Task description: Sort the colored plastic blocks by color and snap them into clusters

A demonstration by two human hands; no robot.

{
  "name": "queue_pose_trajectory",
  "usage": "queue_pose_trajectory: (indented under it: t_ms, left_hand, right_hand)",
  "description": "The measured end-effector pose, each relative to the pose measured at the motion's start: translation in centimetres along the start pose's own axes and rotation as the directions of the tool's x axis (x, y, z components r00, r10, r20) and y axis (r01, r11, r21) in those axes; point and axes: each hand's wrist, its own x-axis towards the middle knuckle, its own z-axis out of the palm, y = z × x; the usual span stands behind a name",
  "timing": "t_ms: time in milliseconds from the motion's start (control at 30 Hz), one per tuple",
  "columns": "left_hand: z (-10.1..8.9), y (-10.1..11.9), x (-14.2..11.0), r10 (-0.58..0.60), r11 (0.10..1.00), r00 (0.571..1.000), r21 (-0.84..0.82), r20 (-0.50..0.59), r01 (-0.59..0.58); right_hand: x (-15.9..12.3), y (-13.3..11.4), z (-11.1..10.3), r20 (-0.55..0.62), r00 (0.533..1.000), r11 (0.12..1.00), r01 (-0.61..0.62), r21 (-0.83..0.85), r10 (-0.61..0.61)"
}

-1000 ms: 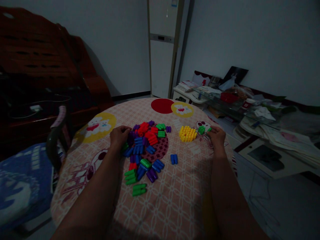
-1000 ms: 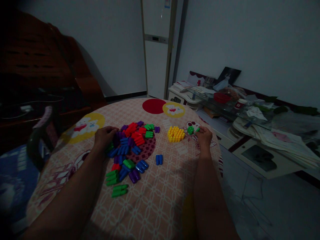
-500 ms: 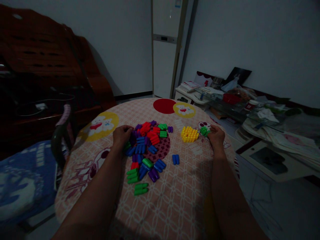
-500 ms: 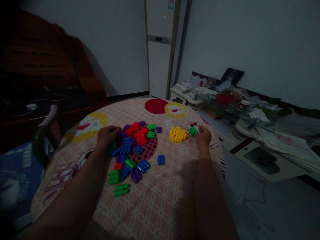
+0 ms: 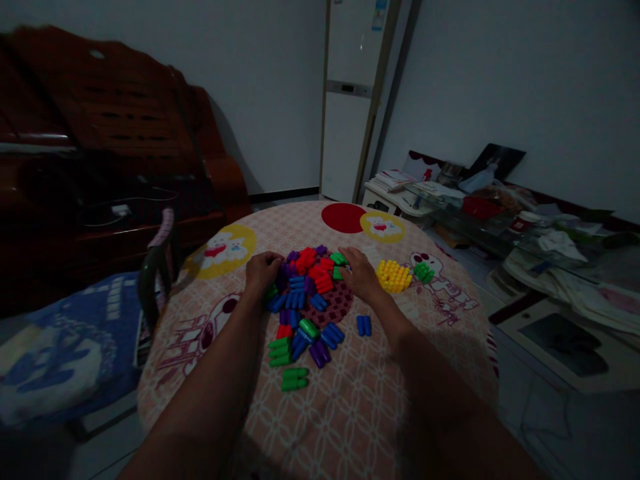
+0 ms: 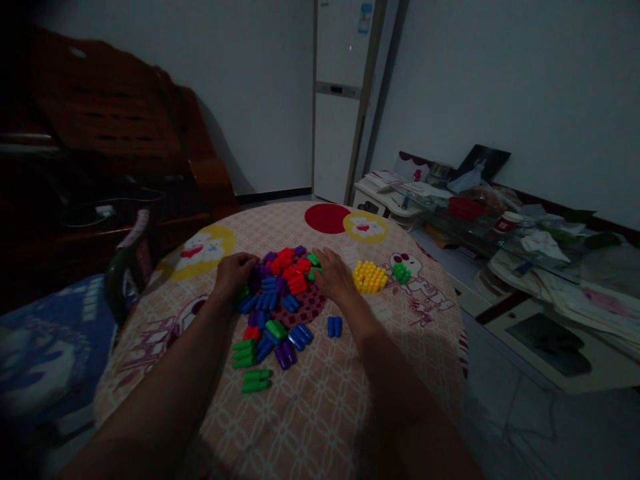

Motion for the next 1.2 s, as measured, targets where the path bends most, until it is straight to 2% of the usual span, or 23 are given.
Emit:
queue_pose_trajectory:
  t_ms: [133,267,433,533,600,667,733,767,867,900,967,1033,1100,1167,1200]
  left_hand:
    - [0.0,-0.2,0.0,0.02,1.0,1.0,0.015,0.006,-0.02]
    - [0.3,-0.5,0.1,0.027,1.0,1.0,-0.008,0.001,-0.027]
    - [0.5,-0.4,0.3,0.007,1.0,1.0,0.003,-0.001,-0.007]
    - [0.4,-0.3,0.3,0.0,1.0,1.0,0.021,0.01,0.0]
    - [0.3,-0.3,0.3,0.002,0.999,1.0,0.032,0.014,-0.003]
    - [0.3,-0.3,0.2,0.01,0.999,1.0,0.043,0.011,-0.01]
    - [0.2,-0.3,0.2,0.021,0.998,1.0,0.055,0.004,-0.021]
    - [0.1,-0.4,0.2,0.026,0.998,1.0,0.06,0.002,-0.026]
    - [0.1,-0.3,0.2,0.031,0.997,0.999,0.071,0.006,-0.031]
    - [0.1,-0.3,0.2,0.03,0.997,1.0,0.074,0.005,-0.03]
    - [0.2,-0.4,0.3,0.028,0.996,1.0,0.084,-0.001,-0.028]
    - [0.2,-0.5,0.4,0.031,0.996,0.999,0.089,-0.01,-0.03]
    - [0.3,-0.5,0.4,0.032,0.996,0.999,0.084,-0.013,-0.031]
    - [0.3,-0.6,0.3,0.03,0.997,0.999,0.077,-0.013,-0.029]
    - [0.3,-0.6,0.3,0.029,0.997,1.0,0.075,-0.012,-0.028]
  right_hand:
    - [3.0,0.4,1.9,0.16,0.983,0.995,-0.08,-0.057,0.088]
    - [2.7,0.6,1.8,0.279,0.96,0.997,0.001,-0.079,0.021]
    - [-1.1,0.1,-1.1,0.301,0.951,0.997,0.068,0.039,-0.076]
    - [-2.6,-0.6,-3.4,0.354,0.931,0.987,0.031,0.158,-0.086]
    - [-3.0,-0.8,-4.7,0.336,0.938,0.962,-0.015,0.271,-0.08]
    - [-3.0,-0.5,-5.8,0.265,0.964,0.906,-0.094,0.412,-0.021]
    - [-2.9,0.4,-6.8,0.194,0.973,0.808,-0.214,0.549,0.126]
    - [-2.9,1.1,-7.3,0.164,0.962,0.749,-0.272,0.605,0.218]
    - [-3.0,3.9,-9.1,-0.003,0.877,0.628,-0.342,0.699,0.481]
    - [-3.2,5.0,-9.8,-0.094,0.83,0.624,-0.334,0.706,0.55]
    - [-3.8,7.5,-11.2,-0.29,0.702,0.656,-0.326,0.681,0.65]
    - [-4.8,10.0,-12.3,-0.451,0.566,0.699,-0.359,0.618,0.69]
    - [-6.1,12.4,-13.0,-0.566,0.474,0.738,-0.437,0.514,0.675]
    - [-7.2,14.2,-13.1,-0.645,0.428,0.752,-0.539,0.381,0.633]
    - [-7.7,14.9,-13.0,-0.667,0.425,0.749,-0.58,0.319,0.613]
